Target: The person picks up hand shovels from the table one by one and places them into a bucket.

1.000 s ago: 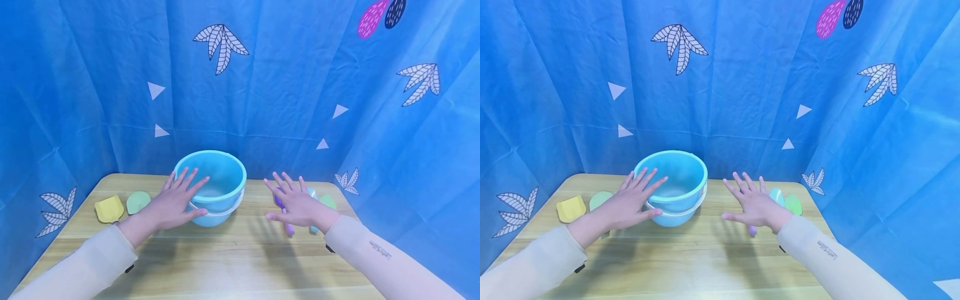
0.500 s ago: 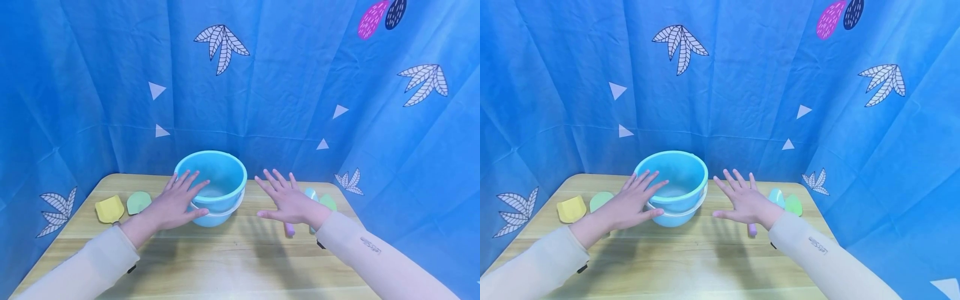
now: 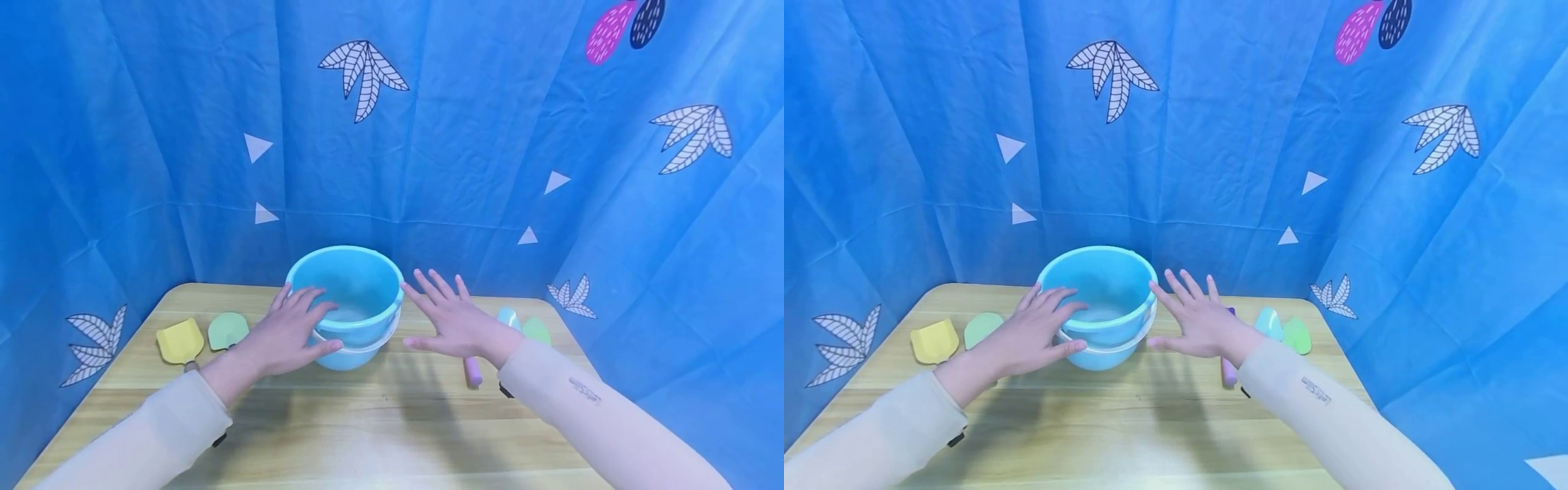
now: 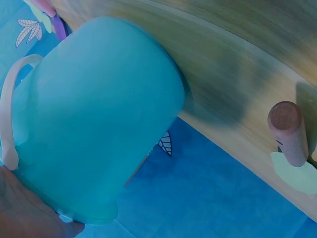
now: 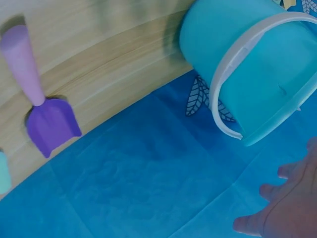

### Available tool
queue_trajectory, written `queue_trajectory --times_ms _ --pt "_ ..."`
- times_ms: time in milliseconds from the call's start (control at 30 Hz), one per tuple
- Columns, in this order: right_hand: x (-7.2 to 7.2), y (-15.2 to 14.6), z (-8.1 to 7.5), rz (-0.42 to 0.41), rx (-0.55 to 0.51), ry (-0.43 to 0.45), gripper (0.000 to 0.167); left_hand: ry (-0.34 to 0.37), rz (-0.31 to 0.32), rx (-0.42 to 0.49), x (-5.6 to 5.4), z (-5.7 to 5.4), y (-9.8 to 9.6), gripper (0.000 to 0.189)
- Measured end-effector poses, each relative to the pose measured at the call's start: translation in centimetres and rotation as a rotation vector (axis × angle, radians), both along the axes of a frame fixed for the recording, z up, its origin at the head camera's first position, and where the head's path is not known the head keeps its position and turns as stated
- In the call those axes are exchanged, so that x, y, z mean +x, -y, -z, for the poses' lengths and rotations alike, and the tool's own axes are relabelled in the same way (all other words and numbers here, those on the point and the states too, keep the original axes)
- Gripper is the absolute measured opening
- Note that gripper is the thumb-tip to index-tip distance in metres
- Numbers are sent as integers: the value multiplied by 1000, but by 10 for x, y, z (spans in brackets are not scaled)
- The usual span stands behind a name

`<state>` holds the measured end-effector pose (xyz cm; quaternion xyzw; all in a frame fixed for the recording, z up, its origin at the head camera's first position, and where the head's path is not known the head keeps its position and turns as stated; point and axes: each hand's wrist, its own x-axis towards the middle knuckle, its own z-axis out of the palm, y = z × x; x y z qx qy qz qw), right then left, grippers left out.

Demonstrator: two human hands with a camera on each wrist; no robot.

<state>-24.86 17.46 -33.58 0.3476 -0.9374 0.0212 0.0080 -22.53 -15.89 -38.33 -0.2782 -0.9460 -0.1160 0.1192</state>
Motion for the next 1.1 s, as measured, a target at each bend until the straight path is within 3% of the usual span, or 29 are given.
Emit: queue_trajectory --times_ms 533,1100 --pt "-6 18 2 -9 47 31 94 -10 -6 1 0 -1 -1 66" --pt "-10 35 8 -28 20 98 90 -38 -8 3 0 0 -1 63"
